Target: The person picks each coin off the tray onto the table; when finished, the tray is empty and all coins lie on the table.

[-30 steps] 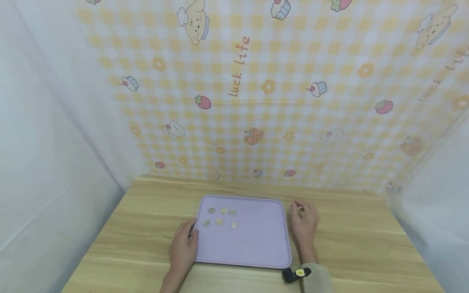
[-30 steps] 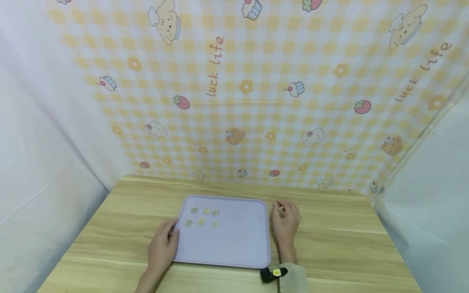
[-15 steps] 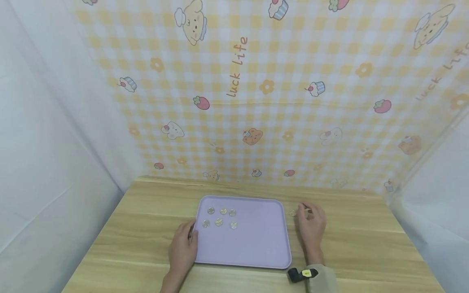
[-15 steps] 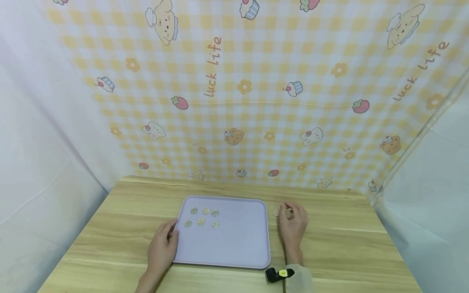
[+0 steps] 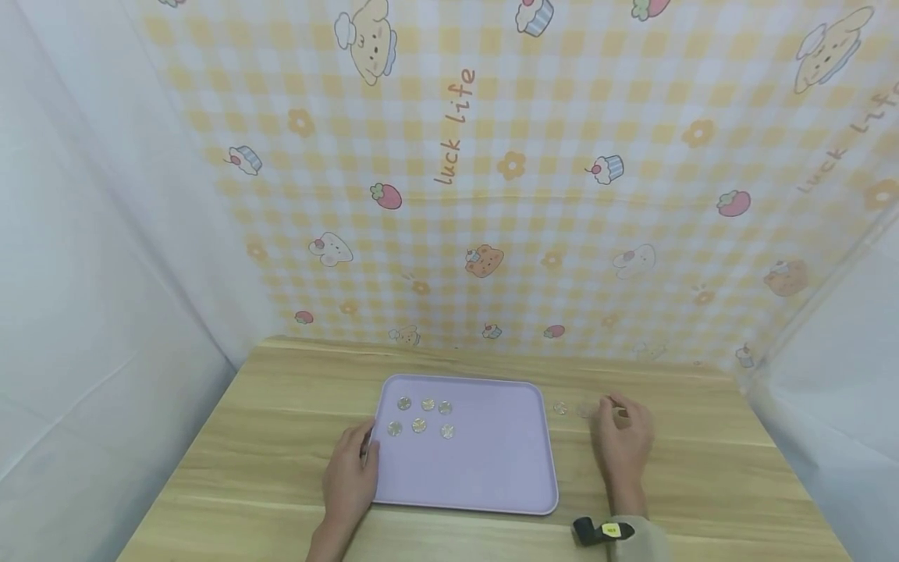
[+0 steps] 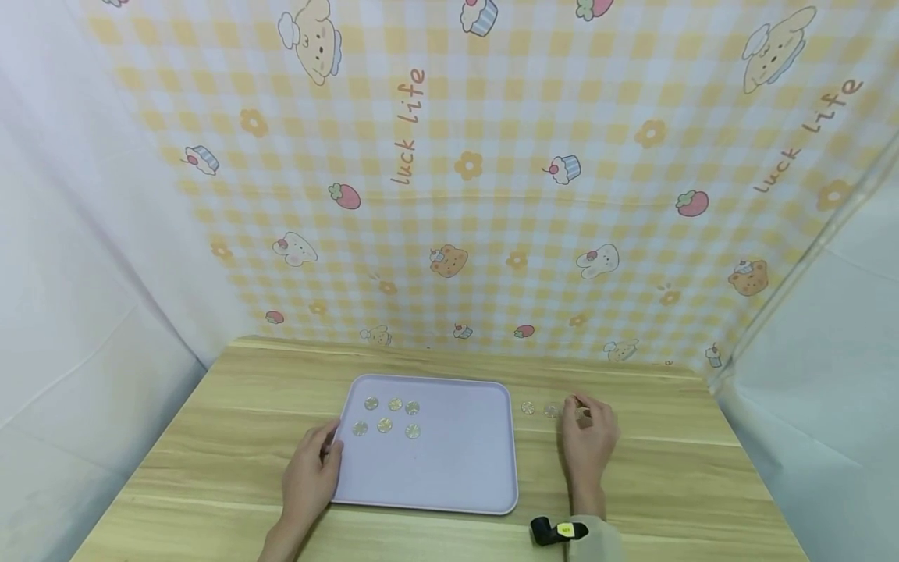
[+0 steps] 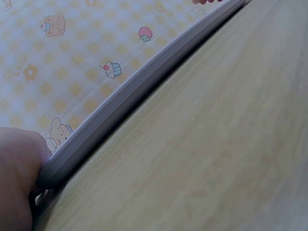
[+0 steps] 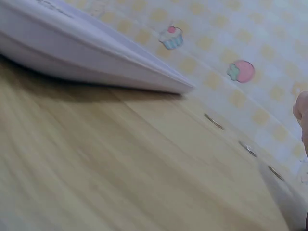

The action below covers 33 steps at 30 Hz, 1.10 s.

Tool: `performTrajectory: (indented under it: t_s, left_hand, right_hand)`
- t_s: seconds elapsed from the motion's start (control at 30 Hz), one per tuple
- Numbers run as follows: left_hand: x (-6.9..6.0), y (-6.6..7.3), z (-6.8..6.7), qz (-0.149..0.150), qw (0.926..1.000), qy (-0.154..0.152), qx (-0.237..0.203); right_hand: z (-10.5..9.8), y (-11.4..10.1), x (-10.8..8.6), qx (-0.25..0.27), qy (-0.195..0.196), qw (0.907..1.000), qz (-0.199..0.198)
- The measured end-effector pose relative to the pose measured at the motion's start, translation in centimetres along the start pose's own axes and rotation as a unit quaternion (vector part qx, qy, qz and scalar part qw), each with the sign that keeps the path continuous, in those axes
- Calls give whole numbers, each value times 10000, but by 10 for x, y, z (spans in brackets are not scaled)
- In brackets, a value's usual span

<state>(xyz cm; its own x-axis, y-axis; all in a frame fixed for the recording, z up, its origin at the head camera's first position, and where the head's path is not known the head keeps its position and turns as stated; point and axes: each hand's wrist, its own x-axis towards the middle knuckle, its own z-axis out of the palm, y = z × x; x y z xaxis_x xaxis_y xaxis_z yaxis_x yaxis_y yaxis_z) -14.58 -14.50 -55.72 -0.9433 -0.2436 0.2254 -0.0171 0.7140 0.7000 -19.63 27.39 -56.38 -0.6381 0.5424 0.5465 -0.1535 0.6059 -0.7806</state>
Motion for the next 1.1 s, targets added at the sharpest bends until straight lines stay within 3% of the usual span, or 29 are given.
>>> performTrajectory:
  t_s: [0.2,0.5,0.8,1.1]
  left_hand:
    - [0,0,0,18,10000,20,-16]
    - [1,3,0,-44,9999,-87,-40]
    - [0,1,0,-9,10000,-8,-8]
    - [-1,5,-3,-72,10000,-49,18]
  right_hand:
    - [-14,9,8,-204,0,9997,107]
    - [-39,22,16,-800,-431,9922,859]
    - [-43,19,19,-1214,-1193,9819,833]
    - [-41,20,18,-1635,-1420,9740,662]
